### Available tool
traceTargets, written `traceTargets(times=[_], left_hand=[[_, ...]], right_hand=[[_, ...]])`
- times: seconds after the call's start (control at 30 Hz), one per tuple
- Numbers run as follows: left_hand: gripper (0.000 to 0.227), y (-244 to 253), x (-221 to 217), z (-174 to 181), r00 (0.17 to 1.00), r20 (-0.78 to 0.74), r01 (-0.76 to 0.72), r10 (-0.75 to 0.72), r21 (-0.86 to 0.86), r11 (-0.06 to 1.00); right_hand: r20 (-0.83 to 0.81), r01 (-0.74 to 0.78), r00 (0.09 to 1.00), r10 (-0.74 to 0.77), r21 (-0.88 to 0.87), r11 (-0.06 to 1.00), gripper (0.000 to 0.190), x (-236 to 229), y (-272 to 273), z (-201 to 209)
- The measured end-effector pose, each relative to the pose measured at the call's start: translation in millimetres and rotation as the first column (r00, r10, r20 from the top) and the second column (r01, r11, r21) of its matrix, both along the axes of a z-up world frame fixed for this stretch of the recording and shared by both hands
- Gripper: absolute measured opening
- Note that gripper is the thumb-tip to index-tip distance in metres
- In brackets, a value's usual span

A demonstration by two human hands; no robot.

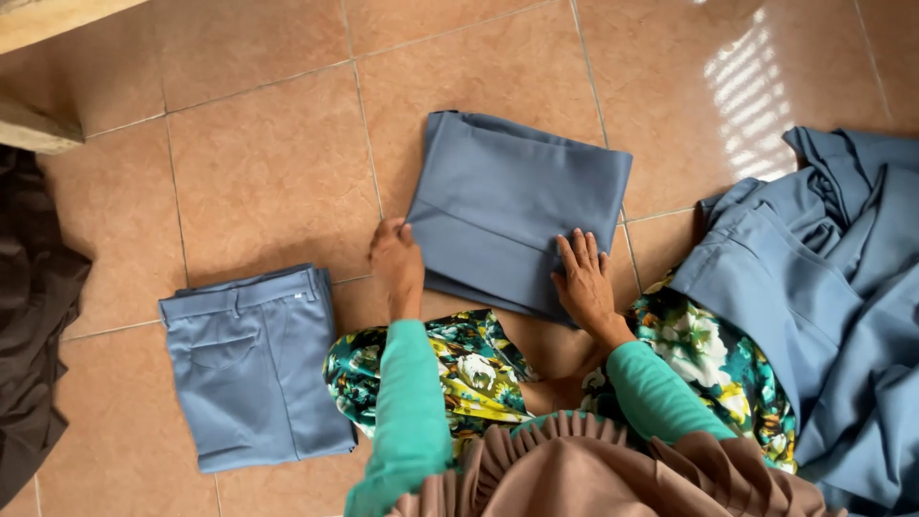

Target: The person is folding multiple pairs of trousers and stacking them neatly on the floor.

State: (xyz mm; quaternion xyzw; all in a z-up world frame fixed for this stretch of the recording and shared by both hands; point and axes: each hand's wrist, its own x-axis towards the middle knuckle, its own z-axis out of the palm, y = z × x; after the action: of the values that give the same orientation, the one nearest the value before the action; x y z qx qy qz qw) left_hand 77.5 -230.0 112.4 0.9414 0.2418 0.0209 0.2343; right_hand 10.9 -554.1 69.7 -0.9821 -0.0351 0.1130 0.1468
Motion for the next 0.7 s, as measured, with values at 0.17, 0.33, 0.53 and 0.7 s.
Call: traceTargets(times=[0.17, 0.33, 0.53, 0.7], left_hand=[[0.041, 36, -42, -102, 0.942, -0.292, -0.175, 0.164, -0.01, 0.985], [0.066, 32, -35, -92, 0.951, -0.31, -0.033, -0.001, -0.105, 0.994], [0.085, 11, -44, -56, 0.895, -0.445, -0.288, 0.034, -0.517, 0.806], [0.058, -18, -86, -3, 0.804, -0.526, -0.489, 0.276, -0.85, -0.194]], right_hand=[[-0.019, -0.022, 1.0, 0.023, 0.037, 0.999, 0.074, -2, -10, -12], [-0.023, -0.007, 1.0, 0.008, 0.054, 0.999, 0.078, -18, -6, -4], [-0.059, -0.083, 0.995, 0.083, 0.002, 0.997, 0.109, -55, 14, 22], [-0.101, -0.167, 0.982, 0.162, -0.047, 0.985, 0.117, -53, 9, 19]])
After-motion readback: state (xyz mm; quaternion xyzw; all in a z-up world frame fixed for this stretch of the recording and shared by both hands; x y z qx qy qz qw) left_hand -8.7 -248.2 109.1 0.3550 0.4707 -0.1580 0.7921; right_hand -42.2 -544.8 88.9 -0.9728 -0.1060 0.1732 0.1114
